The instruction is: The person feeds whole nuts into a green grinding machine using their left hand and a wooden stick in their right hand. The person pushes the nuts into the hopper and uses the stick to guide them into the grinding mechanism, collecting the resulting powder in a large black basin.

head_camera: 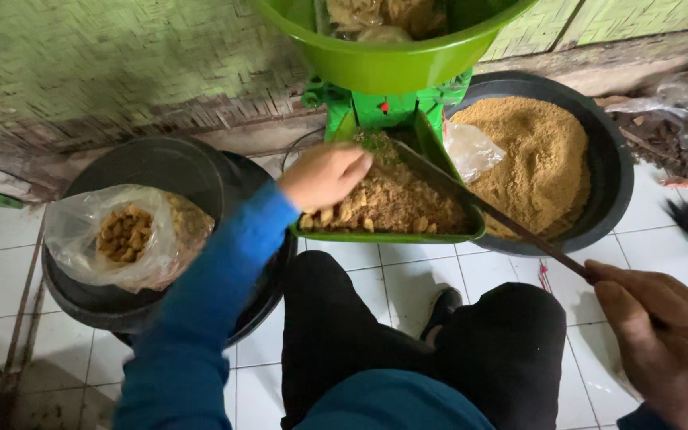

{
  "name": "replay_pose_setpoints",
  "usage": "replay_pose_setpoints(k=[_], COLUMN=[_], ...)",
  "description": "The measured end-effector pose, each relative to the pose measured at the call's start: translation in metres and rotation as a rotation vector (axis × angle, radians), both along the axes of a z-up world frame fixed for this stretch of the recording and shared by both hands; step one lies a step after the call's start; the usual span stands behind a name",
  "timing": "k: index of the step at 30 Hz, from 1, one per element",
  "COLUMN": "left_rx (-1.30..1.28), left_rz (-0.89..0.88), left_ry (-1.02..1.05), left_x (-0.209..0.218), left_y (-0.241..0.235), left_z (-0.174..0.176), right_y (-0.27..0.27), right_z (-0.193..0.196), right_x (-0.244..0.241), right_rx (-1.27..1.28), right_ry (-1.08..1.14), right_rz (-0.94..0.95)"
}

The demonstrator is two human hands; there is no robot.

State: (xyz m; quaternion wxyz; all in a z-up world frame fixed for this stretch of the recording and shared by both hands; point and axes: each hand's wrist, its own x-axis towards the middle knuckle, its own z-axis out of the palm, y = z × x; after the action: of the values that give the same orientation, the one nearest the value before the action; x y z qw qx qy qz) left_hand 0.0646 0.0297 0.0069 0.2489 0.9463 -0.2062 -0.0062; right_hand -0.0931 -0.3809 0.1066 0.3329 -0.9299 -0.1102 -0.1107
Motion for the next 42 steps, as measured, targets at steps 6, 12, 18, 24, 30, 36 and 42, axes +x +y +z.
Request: replay_pose_setpoints(k=[6,12,18,24,30,36,42], left_rx=[0.390,0.887,0.386,0.000,-0.212,-0.168,-0.126], left_rz=[-0.167,-0.845,-0.182,-0.117,-0.116,-0.225,-0.054], left_ry=[0.235,-0.188,0.290,-0.031,-0.130,-0.553,-0.039], left_x=[0.159,0.194,0.112,0.013,-0.064,-0.096,-0.012], left_y=[-0.022,-0.020,-0.013,-0.023,-0.035,-0.034,-0.029], left_z=[-0.095,-0.158,-0.072,-0.004,0.008,0.020,-0.006], right_y=[0.002,-0.001,-0.004,-0.005,-0.007,-0.005,-0.005], right_z=[-0.010,-0.014,-0.023,-0.030,-0.035,-0.032,-0.023], right_x=[0.002,0.003,0.008,0.003,0.000,-0.006,-0.008], right_rx=[0.000,0.099,0.038,0.070,0.131,0.161,0.083], right_ry=[-0.079,-0.075,0.034,0.008,-0.010,-0.100,-0.059], right_rz=[-0.098,-0.094,-0.186,-0.202,-0.155,-0.106,-0.196])
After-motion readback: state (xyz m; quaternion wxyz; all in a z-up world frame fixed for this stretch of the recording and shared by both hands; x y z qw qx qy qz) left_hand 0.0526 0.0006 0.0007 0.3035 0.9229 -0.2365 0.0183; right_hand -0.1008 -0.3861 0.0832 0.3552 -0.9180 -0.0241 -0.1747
